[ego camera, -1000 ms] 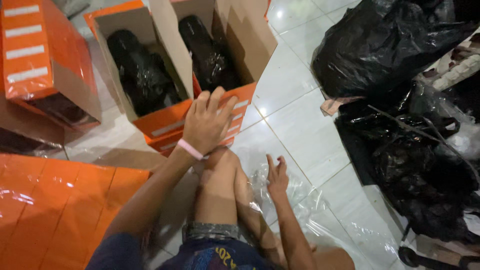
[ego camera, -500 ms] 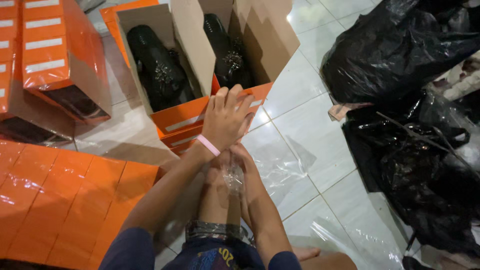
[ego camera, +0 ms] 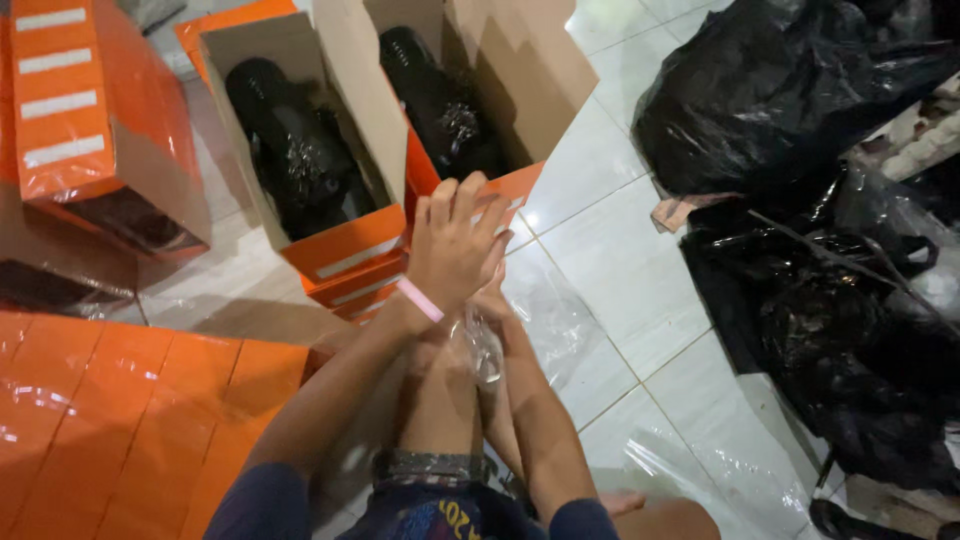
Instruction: The person sits on the floor and wraps an orange shoebox containing black shoes with clear plastic film. They fold the film around the box, seal it, and place the wrapped box onto a stack of similar boxes.
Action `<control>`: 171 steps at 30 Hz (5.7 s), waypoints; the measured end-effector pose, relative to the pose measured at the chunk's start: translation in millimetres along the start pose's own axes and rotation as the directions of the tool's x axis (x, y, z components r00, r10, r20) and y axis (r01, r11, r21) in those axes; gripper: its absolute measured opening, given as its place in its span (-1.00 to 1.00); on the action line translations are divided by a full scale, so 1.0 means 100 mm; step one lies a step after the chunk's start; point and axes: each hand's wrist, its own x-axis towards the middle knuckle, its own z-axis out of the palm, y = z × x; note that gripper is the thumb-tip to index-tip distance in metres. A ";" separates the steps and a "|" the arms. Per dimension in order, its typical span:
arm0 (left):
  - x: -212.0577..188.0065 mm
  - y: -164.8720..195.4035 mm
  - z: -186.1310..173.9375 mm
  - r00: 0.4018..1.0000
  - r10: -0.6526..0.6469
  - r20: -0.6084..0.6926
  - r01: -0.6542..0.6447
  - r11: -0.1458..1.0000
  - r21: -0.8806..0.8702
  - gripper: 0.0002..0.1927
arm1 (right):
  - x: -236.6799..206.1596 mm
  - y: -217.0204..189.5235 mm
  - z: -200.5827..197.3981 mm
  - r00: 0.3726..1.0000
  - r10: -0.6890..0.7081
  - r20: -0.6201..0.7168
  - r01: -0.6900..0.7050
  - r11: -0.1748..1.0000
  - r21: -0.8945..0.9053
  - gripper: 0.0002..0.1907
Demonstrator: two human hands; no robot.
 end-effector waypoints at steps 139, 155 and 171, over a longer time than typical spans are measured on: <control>0.35 0.25 0.57 0.975 -0.010 0.224 0.221 0.211 -0.952 -0.49 | -2.50 -1.80 -0.34 0.139 -0.918 -0.372 0.399 0.396 -0.827 -0.66; 0.27 0.96 0.05 0.860 0.439 -0.260 -0.510 0.744 -0.430 -0.75 | -2.54 -1.77 -0.38 0.171 -0.953 -0.250 0.186 0.280 -0.942 -0.93; 1.21 0.27 0.66 0.975 0.126 0.182 0.117 0.404 -0.907 -0.48 | -2.53 -1.82 -0.36 0.151 -0.975 -0.163 0.129 0.183 -0.975 -0.89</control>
